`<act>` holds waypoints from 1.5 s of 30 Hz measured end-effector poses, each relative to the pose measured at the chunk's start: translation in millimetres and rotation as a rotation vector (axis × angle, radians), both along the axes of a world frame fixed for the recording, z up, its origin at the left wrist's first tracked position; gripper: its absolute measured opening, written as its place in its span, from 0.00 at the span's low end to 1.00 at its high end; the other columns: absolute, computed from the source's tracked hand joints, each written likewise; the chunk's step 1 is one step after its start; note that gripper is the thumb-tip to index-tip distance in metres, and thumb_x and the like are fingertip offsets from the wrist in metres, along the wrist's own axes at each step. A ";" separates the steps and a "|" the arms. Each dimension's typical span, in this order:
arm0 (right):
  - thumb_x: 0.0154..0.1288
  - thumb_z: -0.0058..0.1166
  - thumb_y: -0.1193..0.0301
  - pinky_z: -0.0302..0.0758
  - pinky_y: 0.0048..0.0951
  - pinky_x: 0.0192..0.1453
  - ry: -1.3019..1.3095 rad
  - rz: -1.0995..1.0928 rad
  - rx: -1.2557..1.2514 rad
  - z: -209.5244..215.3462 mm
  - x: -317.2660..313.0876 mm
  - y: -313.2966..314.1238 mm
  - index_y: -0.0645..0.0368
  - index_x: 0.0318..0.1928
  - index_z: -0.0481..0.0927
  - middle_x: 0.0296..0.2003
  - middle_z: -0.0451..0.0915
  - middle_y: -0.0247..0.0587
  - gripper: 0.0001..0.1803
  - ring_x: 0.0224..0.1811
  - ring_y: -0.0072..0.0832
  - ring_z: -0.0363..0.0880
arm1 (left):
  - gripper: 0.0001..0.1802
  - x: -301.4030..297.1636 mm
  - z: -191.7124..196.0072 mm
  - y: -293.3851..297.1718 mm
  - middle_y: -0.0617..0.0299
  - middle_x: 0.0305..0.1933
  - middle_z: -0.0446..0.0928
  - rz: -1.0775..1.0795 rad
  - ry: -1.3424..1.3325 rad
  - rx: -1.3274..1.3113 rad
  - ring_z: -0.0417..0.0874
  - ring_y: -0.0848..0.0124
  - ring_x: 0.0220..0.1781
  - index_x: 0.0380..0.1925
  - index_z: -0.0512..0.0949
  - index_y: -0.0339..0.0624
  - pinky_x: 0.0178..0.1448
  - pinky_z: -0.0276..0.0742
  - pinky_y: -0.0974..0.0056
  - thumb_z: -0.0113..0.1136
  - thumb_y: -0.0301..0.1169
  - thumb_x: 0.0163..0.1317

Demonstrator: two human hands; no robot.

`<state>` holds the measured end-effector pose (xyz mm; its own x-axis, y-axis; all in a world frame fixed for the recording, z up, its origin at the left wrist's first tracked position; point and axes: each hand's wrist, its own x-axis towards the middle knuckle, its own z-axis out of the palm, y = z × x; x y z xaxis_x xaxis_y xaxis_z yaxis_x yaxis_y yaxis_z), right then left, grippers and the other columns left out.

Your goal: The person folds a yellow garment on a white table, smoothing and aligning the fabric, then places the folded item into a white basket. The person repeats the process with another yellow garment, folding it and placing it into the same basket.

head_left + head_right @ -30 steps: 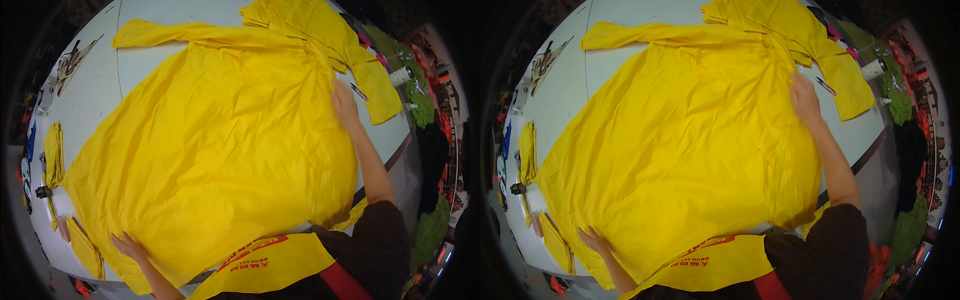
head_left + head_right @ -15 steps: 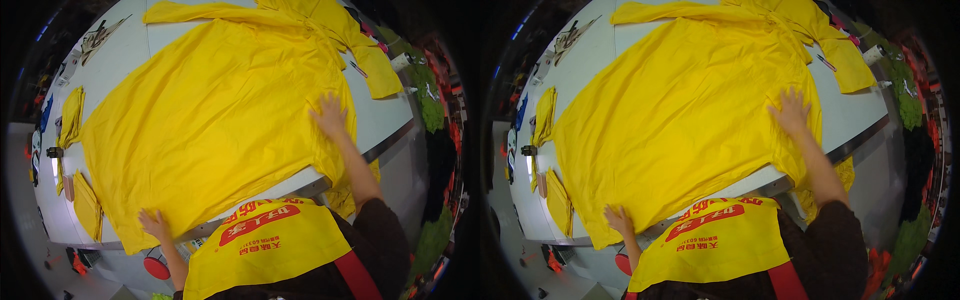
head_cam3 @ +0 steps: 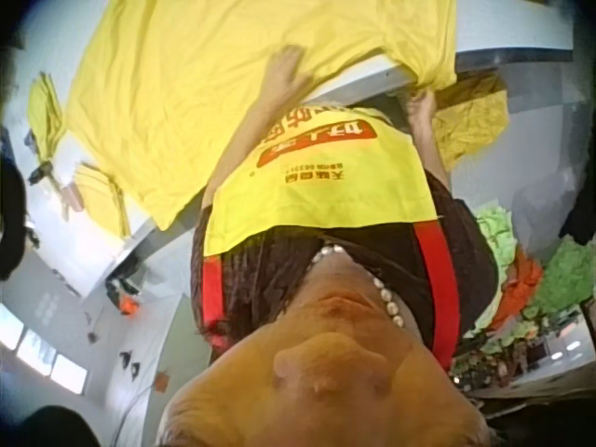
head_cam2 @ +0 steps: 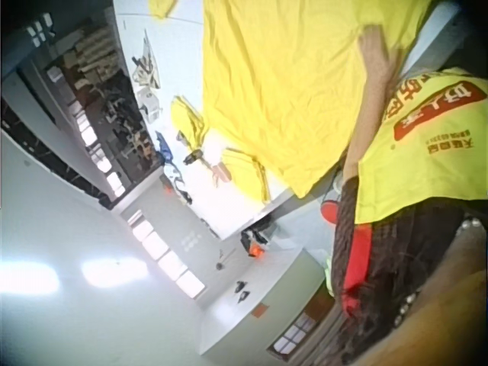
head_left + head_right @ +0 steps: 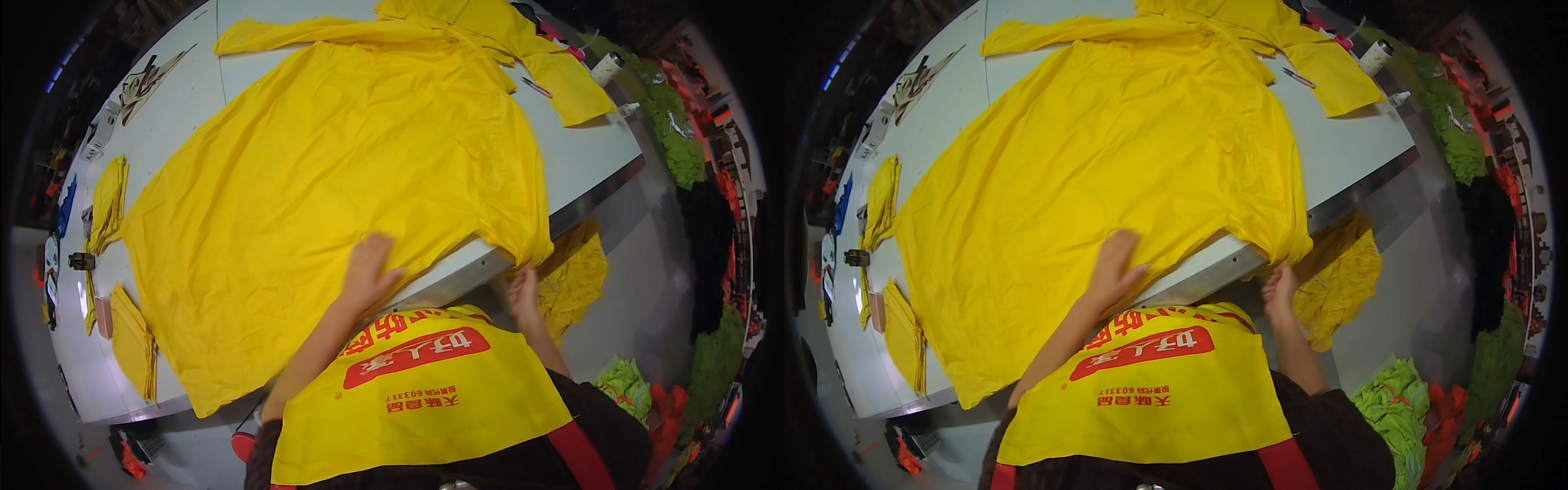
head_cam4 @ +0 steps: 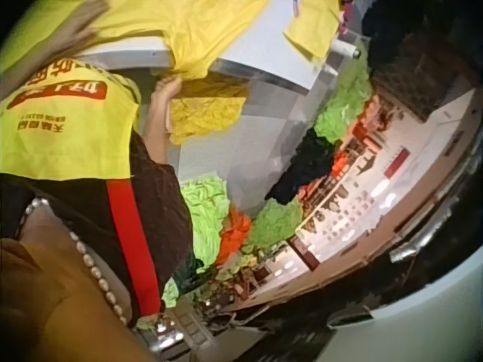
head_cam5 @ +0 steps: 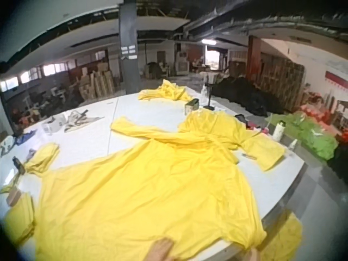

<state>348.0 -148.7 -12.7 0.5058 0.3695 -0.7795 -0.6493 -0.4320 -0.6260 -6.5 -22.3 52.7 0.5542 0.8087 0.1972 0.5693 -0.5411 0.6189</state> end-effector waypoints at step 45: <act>0.50 0.52 0.78 0.75 0.40 0.41 -1.639 1.413 0.688 65.6 -105.8 148.2 0.55 0.55 0.71 0.38 0.70 0.47 0.27 0.37 0.45 0.75 | 0.10 -308.2 40.5 -8.7 0.62 0.32 0.75 1.009 -1.023 -0.372 0.78 0.72 0.26 0.38 0.73 0.39 0.28 0.75 0.70 0.58 0.31 0.60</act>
<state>242.2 -0.5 52.9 -0.3695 0.8937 0.2546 0.8326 0.4401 -0.3363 -314.7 -31.0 93.2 -0.5061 0.8487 -0.1535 -0.1588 0.0832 0.9838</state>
